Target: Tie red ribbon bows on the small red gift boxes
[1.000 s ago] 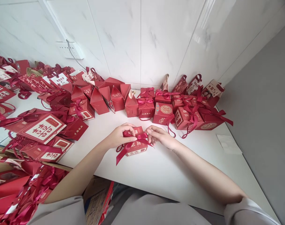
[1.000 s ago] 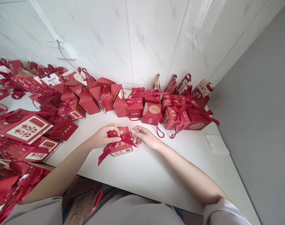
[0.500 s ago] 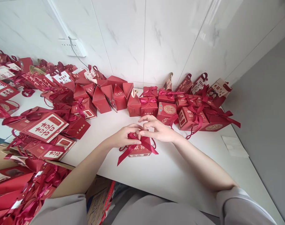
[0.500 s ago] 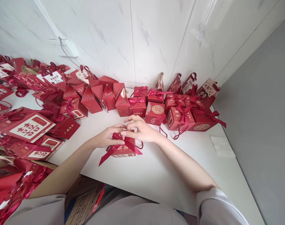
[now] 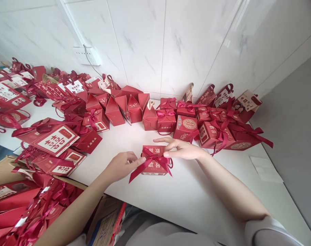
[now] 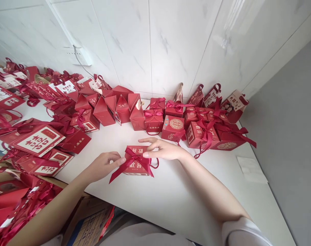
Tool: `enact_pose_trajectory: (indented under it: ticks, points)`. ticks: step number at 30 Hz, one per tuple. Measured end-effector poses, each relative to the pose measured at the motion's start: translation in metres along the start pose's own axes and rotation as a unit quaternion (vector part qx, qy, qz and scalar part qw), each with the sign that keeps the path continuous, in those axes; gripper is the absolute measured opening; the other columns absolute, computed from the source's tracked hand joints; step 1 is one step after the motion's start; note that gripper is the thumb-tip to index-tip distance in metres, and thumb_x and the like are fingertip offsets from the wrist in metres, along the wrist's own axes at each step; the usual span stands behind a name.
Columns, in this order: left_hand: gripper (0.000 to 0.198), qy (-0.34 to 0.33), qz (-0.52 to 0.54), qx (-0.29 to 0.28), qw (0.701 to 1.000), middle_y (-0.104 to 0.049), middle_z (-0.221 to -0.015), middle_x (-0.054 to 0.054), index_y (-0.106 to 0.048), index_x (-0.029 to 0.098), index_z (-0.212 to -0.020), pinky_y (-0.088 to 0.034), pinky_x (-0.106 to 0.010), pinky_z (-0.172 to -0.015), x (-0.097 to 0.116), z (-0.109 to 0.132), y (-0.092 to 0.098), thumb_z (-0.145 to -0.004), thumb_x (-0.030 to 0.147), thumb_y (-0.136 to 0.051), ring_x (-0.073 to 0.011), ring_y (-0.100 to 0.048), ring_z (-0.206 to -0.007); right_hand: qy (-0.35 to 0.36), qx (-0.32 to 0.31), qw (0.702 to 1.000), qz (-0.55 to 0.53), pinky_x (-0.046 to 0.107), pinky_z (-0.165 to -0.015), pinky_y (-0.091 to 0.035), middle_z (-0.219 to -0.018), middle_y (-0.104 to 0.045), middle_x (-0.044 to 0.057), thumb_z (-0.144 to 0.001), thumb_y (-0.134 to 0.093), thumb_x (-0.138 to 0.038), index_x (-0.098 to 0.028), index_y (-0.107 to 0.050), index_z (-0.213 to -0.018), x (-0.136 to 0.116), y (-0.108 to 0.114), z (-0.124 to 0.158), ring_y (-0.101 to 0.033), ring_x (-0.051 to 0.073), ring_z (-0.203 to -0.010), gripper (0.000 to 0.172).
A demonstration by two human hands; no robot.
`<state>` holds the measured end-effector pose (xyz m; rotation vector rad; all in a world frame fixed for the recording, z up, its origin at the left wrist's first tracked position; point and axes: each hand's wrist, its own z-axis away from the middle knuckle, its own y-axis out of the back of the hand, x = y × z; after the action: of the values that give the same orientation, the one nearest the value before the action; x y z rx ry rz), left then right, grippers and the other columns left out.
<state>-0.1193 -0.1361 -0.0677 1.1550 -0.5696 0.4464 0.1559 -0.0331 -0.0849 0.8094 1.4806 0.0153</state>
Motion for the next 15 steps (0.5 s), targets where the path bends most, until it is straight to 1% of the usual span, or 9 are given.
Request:
enact_pose_trajectory:
  ticks: [3, 5, 7, 8, 9, 11, 13, 15]
  points:
    - [0.054, 0.007, 0.084, -0.085, 0.993, -0.060, -0.059, -0.001, -0.071, 0.017, -0.068, -0.037, -0.027, -0.059, -0.004, 0.005, -0.006, -0.090, 0.061, -0.050, -0.0153, -0.054, -0.059, 0.035, -0.029, 0.999, 0.002, 0.041, -0.108, -0.046, -0.152, -0.047, 0.006, -0.086, -0.072, -0.042, -0.022, -0.075, -0.079, -0.003, 0.002, 0.002, -0.042, 0.027, -0.142, 0.021]
    - [0.051, -0.014, 0.142, -0.121, 0.982, -0.061, -0.058, -0.002, -0.073, 0.017, -0.068, -0.039, -0.026, -0.061, -0.006, 0.007, -0.009, -0.090, 0.058, -0.053, -0.0146, -0.054, -0.059, 0.036, -0.033, 0.998, -0.032, 0.042, -0.108, -0.045, -0.151, -0.048, 0.008, -0.088, -0.070, -0.040, -0.021, -0.073, -0.081, -0.003, 0.003, 0.003, -0.044, 0.026, -0.141, 0.019]
    - [0.047, -0.032, 0.215, -0.132, 0.967, -0.068, -0.067, -0.004, -0.073, 0.017, -0.067, -0.042, -0.026, -0.064, -0.007, 0.007, -0.010, -0.090, 0.055, -0.057, -0.0151, -0.059, -0.065, 0.017, -0.016, 0.996, -0.080, 0.045, -0.110, -0.041, -0.149, -0.050, 0.009, -0.092, -0.065, -0.040, -0.020, -0.069, -0.080, -0.002, 0.002, 0.002, -0.045, 0.026, -0.140, 0.024]
    - [0.046, -0.028, 0.251, -0.135, 0.958, -0.071, -0.071, -0.005, -0.073, 0.016, -0.068, -0.043, -0.025, -0.063, -0.008, 0.006, -0.011, -0.090, 0.054, -0.058, -0.0149, -0.061, -0.066, 0.003, -0.003, 0.995, -0.102, 0.047, -0.111, -0.039, -0.148, -0.052, 0.009, -0.093, -0.063, -0.041, -0.019, -0.067, -0.077, 0.000, 0.001, 0.001, -0.045, 0.026, -0.140, 0.027]
    - [0.045, -0.018, 0.282, -0.139, 0.949, -0.071, -0.072, -0.005, -0.073, 0.016, -0.069, -0.042, -0.024, -0.059, -0.009, 0.006, -0.012, -0.090, 0.053, -0.058, -0.0142, -0.062, -0.063, -0.011, 0.010, 0.993, -0.118, 0.048, -0.111, -0.038, -0.146, -0.053, 0.010, -0.093, -0.062, -0.042, -0.019, -0.064, -0.073, 0.001, 0.000, 0.000, -0.046, 0.027, -0.139, 0.031]
    - [0.043, 0.008, 0.327, -0.147, 0.934, -0.070, -0.067, -0.005, -0.074, 0.016, -0.074, -0.039, -0.023, -0.049, -0.011, 0.005, -0.013, -0.089, 0.054, -0.059, -0.0122, -0.061, -0.053, -0.028, 0.028, 0.990, -0.138, 0.048, -0.110, -0.037, -0.143, -0.056, 0.010, -0.092, -0.064, -0.044, -0.018, -0.058, -0.068, 0.004, -0.004, -0.003, -0.048, 0.027, -0.136, 0.036]
    - [0.042, 0.027, 0.354, -0.153, 0.922, -0.070, -0.066, -0.005, -0.074, 0.015, -0.075, -0.038, -0.021, -0.045, -0.012, 0.005, -0.014, -0.087, 0.053, -0.062, -0.0115, -0.062, -0.048, -0.031, 0.046, 0.986, -0.156, 0.047, -0.109, -0.037, -0.139, -0.059, 0.010, -0.090, -0.067, -0.045, -0.018, -0.055, -0.064, 0.006, -0.009, -0.006, -0.052, 0.027, -0.132, 0.039]
    - [0.042, 0.031, 0.373, -0.164, 0.913, -0.074, -0.075, -0.007, -0.072, 0.014, -0.069, -0.044, -0.020, -0.049, -0.013, 0.005, -0.015, -0.086, 0.051, -0.065, -0.0141, -0.069, -0.058, -0.028, 0.068, 0.982, -0.175, 0.045, -0.109, -0.038, -0.136, -0.060, 0.010, -0.089, -0.068, -0.044, -0.017, -0.054, -0.063, 0.007, -0.013, -0.008, -0.053, 0.026, -0.129, 0.040]
